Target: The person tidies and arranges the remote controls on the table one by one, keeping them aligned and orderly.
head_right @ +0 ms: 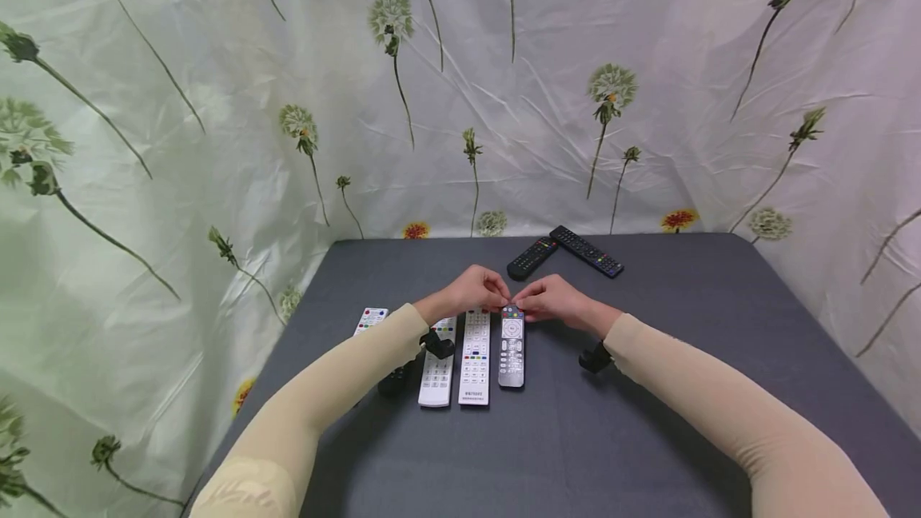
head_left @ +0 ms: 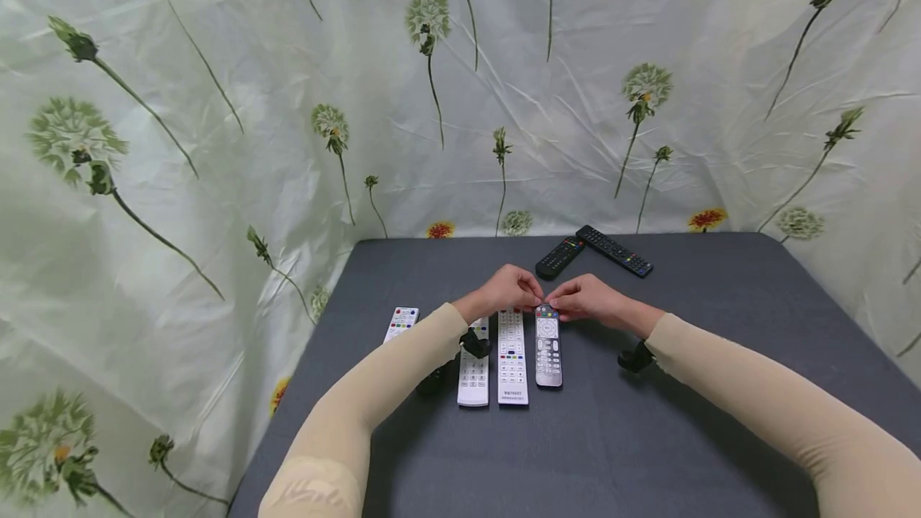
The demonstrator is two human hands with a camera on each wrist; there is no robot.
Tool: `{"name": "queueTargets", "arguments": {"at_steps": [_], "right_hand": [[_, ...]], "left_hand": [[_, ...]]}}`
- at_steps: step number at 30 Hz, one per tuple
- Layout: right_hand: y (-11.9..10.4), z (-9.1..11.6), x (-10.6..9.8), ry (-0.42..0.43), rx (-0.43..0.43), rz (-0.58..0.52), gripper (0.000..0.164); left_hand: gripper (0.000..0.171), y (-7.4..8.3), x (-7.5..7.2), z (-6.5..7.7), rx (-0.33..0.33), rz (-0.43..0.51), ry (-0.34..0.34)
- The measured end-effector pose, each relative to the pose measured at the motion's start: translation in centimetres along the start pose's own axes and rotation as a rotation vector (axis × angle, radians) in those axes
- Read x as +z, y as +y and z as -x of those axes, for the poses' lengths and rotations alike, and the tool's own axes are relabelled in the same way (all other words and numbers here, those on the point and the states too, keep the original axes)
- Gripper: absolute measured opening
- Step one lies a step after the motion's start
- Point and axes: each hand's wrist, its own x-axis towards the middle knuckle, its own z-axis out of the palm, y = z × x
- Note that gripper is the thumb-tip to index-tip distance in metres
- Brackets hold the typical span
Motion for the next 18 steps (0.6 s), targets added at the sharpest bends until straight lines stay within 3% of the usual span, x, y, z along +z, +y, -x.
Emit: {"name": "queueTargets", "arguments": {"at_steps": [6,12,18], "right_hand": [[0.7,-0.2,0.1,0.025,0.029,-0.029,0.028],[1.1,-0.4,0.5,0.024,0.01,-0.013,0.028],[0.9,-0.2,0.6,0.055,0.0,0.021,0.026]], "left_hand": [[0.005,-0.3,-0.1,-0.9,-0.028,0.009,-0.037],[0.005,-0.4,-0.3,-0.8,-0.054,0.034,-0.046],[0.009,0.0,-0.6,-1.2,-0.018,0.134,-0.033]]}}
